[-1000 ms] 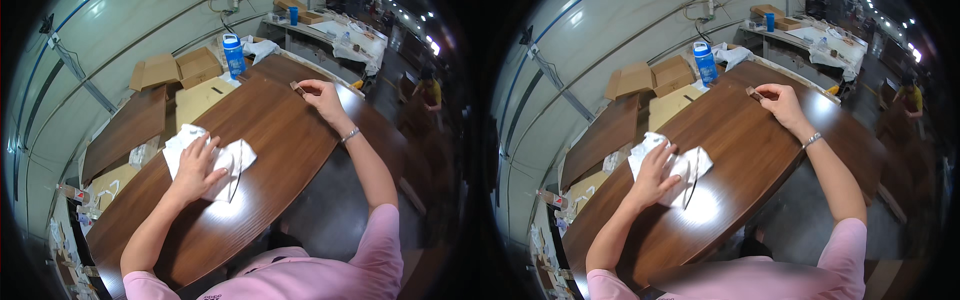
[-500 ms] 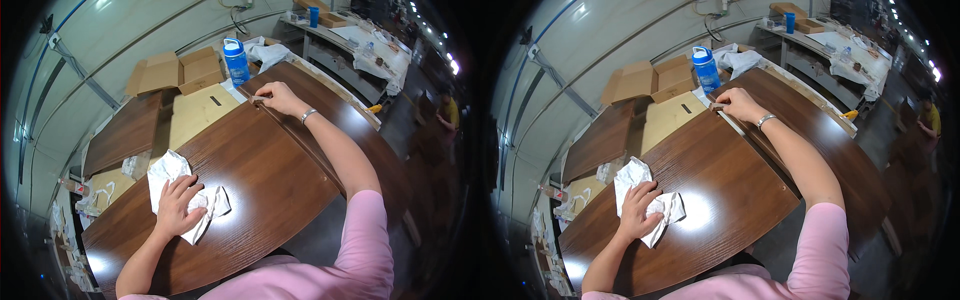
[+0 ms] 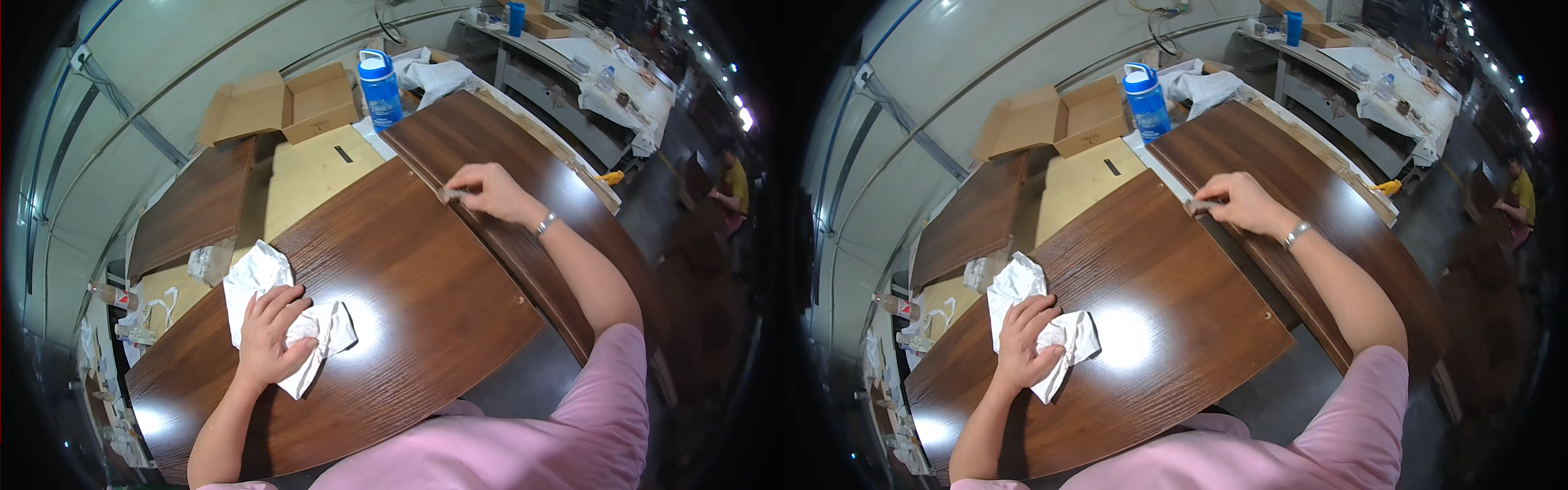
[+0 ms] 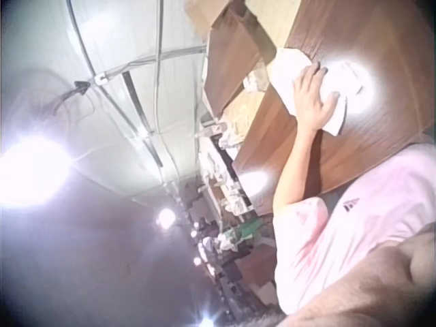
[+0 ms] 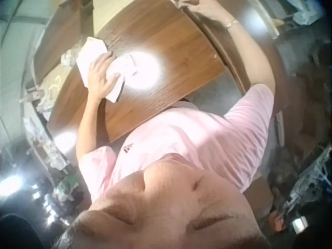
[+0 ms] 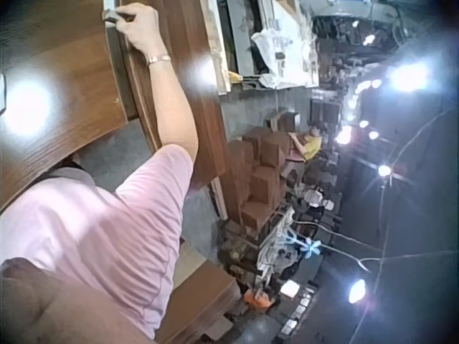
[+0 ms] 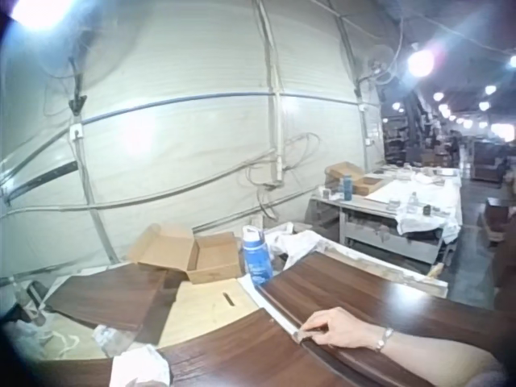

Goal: The person sands the edges and surface of a wooden furniture panel using a sanding block while holding a white cloth in the other hand to wipe away dust.

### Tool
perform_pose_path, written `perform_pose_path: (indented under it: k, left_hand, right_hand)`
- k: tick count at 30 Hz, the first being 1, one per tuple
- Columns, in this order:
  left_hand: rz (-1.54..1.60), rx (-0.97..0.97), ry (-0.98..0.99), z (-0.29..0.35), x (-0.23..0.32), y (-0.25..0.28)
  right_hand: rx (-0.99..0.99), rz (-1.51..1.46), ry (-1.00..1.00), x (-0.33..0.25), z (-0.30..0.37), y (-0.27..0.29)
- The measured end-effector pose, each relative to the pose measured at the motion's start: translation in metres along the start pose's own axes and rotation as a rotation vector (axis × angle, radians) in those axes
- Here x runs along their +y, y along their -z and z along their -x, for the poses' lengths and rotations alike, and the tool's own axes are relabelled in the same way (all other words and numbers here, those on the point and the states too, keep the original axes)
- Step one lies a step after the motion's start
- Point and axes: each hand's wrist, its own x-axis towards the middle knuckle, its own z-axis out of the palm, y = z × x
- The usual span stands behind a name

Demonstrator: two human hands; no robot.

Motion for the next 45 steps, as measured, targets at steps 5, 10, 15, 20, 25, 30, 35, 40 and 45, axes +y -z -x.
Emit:
perform_pose_path:
  k: [5, 10, 15, 20, 25, 30, 35, 40, 45]
  left_hand:
    - [0.019, 0.044, -0.010, 0.005, -0.002, 0.000]
    - [0.022, 0.058, -0.051, 0.000, 0.003, -0.003]
    - [0.028, 0.067, -0.069, 0.003, 0.001, -0.005]
    - [0.054, 0.076, -0.051, 0.002, -0.005, -0.013]
    - [0.092, 0.085, 0.020, -0.056, -0.019, -0.032]
    - [0.050, 0.187, -0.005, -0.196, -0.003, -0.079]
    - [0.514, -0.231, -0.549, -0.225, 0.154, -0.139]
    - [1.143, -0.310, -0.711, -0.147, 0.263, -0.108]
    - [0.973, -0.021, 0.028, -0.208, 0.138, -0.071]
  right_hand:
    - [-0.007, 0.004, -0.012, -0.023, 0.096, 0.002]
    - [0.124, -0.002, 0.015, -0.040, 0.147, 0.007]
    - [0.158, -0.088, -0.001, -0.047, 0.136, -0.011]
    - [0.113, 0.162, 0.042, -0.060, 0.190, -0.003]
    - [0.185, 0.320, 0.055, -0.087, 0.256, -0.004]
    - [0.355, 0.209, -0.004, -0.109, 0.292, -0.021]
    - [0.658, 0.137, -0.107, -0.098, 0.319, -0.027]
    - [0.876, 0.018, -0.197, -0.081, 0.366, -0.022]
    - [1.044, -0.148, -0.323, -0.065, 0.425, -0.035]
